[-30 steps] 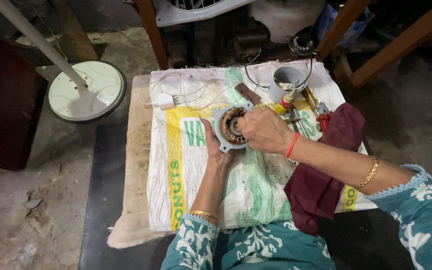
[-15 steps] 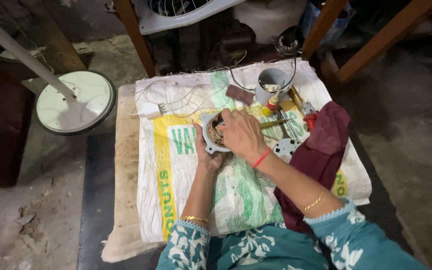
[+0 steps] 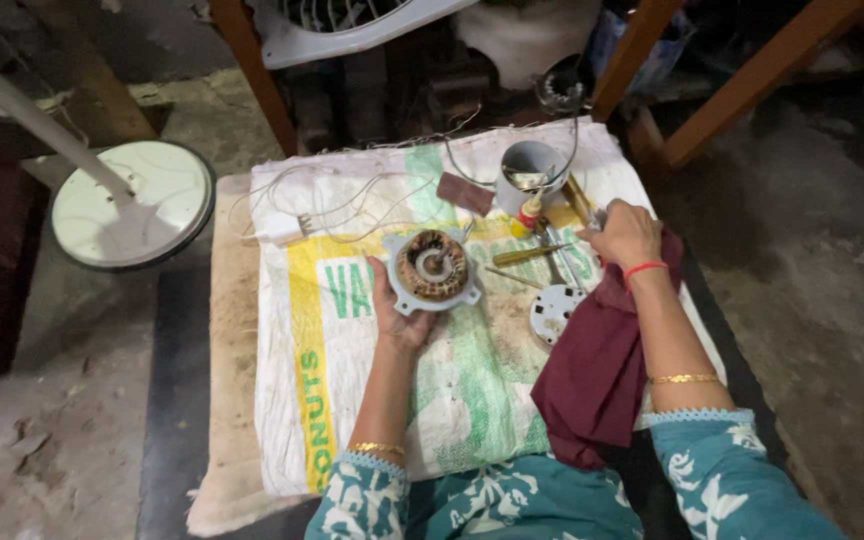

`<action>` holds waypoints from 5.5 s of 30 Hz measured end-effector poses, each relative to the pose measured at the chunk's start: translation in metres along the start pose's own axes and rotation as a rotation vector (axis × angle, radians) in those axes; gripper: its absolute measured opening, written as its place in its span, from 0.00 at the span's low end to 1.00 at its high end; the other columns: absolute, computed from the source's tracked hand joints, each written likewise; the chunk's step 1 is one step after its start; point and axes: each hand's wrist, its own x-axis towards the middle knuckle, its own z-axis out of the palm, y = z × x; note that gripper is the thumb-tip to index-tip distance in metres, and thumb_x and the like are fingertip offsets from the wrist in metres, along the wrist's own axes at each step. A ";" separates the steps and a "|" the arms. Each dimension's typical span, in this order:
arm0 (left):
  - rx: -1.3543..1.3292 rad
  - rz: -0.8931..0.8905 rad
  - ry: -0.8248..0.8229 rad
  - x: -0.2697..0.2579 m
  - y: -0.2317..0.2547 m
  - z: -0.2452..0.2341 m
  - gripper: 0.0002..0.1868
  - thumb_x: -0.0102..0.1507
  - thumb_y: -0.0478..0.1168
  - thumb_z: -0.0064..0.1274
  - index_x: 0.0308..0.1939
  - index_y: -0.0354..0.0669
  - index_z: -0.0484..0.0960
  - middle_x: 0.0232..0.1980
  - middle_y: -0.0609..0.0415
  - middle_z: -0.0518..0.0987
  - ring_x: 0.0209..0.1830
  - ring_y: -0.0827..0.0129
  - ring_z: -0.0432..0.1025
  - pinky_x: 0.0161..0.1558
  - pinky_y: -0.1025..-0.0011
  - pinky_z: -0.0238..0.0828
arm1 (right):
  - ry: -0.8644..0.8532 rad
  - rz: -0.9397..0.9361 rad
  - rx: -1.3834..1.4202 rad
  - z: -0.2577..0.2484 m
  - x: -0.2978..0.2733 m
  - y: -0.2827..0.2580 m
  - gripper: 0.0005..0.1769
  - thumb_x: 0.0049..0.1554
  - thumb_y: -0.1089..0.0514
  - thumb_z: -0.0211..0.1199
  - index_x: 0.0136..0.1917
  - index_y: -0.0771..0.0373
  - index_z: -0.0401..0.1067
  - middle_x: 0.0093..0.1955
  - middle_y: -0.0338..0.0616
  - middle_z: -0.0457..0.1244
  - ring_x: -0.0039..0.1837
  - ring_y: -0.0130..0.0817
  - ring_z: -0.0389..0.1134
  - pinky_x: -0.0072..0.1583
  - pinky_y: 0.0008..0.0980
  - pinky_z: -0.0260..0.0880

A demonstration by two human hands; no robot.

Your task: The person is repairing a small electrical motor component. They use a screwdriver to adjust parts, a cloth to wipe the component, and pliers to manipulate wires.

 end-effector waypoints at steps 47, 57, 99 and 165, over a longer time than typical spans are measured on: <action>-0.060 0.047 0.063 0.004 0.001 -0.010 0.39 0.63 0.66 0.50 0.67 0.42 0.71 0.63 0.45 0.78 0.61 0.55 0.75 0.64 0.52 0.74 | -0.082 -0.543 0.602 -0.126 -0.112 -0.150 0.50 0.36 0.63 0.72 0.73 0.69 0.63 0.56 0.55 0.69 0.53 0.42 0.73 0.57 0.39 0.73; 0.004 0.108 0.056 0.000 0.002 0.000 0.26 0.64 0.53 0.51 0.62 0.44 0.74 0.59 0.46 0.80 0.58 0.55 0.76 0.60 0.52 0.76 | -0.048 -0.594 0.532 -0.132 -0.123 -0.165 0.48 0.37 0.63 0.70 0.72 0.69 0.66 0.57 0.60 0.69 0.55 0.52 0.73 0.58 0.42 0.71; -0.040 0.075 0.050 0.000 0.003 -0.003 0.32 0.65 0.58 0.53 0.66 0.44 0.72 0.63 0.45 0.78 0.61 0.54 0.75 0.63 0.51 0.74 | 0.067 -0.282 0.596 -0.080 -0.119 -0.155 0.43 0.41 0.59 0.73 0.69 0.66 0.65 0.56 0.57 0.69 0.55 0.50 0.74 0.58 0.42 0.73; 0.990 0.670 0.027 -0.059 -0.034 0.064 0.62 0.49 0.29 0.74 0.81 0.45 0.52 0.68 0.41 0.78 0.59 0.62 0.76 0.59 0.68 0.77 | -0.496 -0.044 2.765 0.126 -0.114 -0.170 0.40 0.62 0.38 0.54 0.79 0.61 0.58 0.78 0.53 0.56 0.79 0.51 0.57 0.80 0.54 0.54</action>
